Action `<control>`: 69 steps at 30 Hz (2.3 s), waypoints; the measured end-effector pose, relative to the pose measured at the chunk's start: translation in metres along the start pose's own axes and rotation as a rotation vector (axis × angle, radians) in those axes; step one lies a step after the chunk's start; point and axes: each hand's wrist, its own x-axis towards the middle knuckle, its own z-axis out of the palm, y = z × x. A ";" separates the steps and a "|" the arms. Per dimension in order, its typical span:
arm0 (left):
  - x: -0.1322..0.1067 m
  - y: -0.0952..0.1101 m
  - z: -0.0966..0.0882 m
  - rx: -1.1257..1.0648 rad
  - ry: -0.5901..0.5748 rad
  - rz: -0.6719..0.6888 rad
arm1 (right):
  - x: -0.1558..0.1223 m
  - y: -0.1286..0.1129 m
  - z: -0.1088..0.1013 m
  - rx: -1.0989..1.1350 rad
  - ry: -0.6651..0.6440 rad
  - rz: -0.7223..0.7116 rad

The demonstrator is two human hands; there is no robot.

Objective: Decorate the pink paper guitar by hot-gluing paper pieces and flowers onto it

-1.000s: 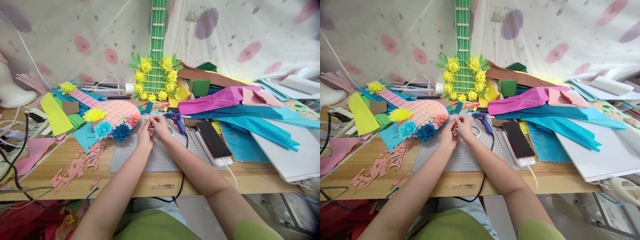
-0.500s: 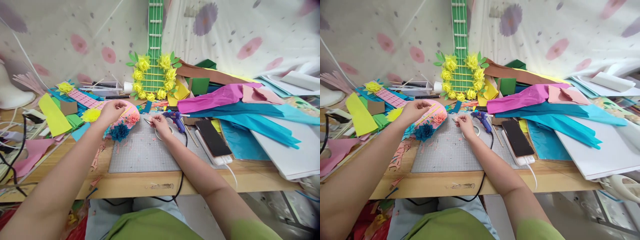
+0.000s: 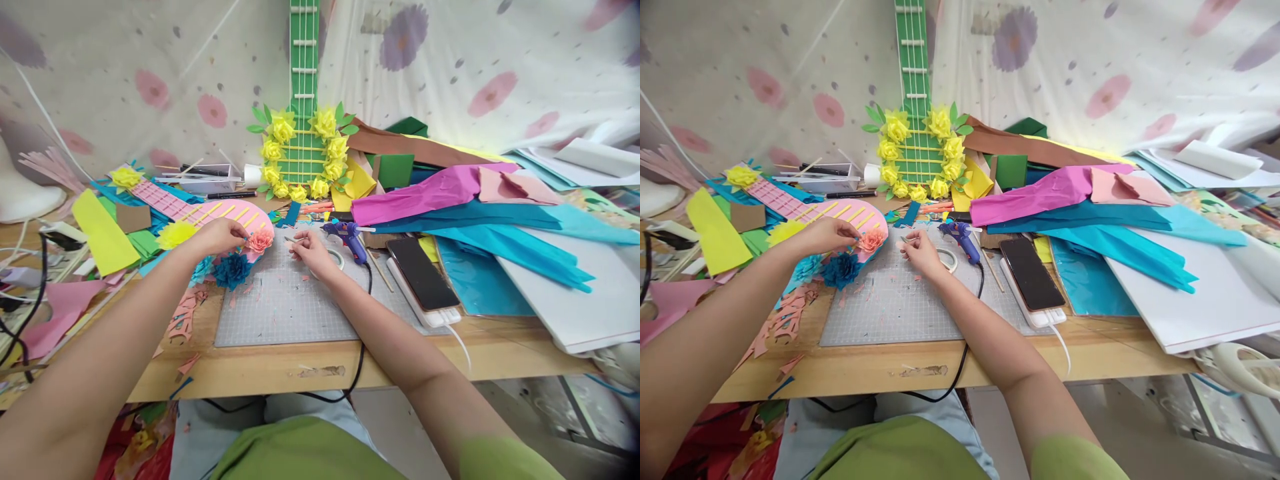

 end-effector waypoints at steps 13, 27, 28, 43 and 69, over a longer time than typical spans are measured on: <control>-0.018 0.022 0.016 0.373 0.193 0.565 | 0.000 0.005 0.007 -0.213 -0.048 -0.019; 0.004 0.010 0.017 0.320 0.056 0.582 | -0.012 0.003 0.033 -0.051 -0.115 0.127; 0.005 0.009 0.017 0.318 0.052 0.579 | -0.012 0.003 0.035 -0.040 -0.119 0.143; 0.006 0.007 0.014 0.335 0.025 0.584 | -0.015 -0.008 0.051 -0.060 -0.085 0.219; 0.007 0.006 0.014 0.343 0.043 0.593 | -0.014 -0.009 0.053 0.043 -0.109 0.254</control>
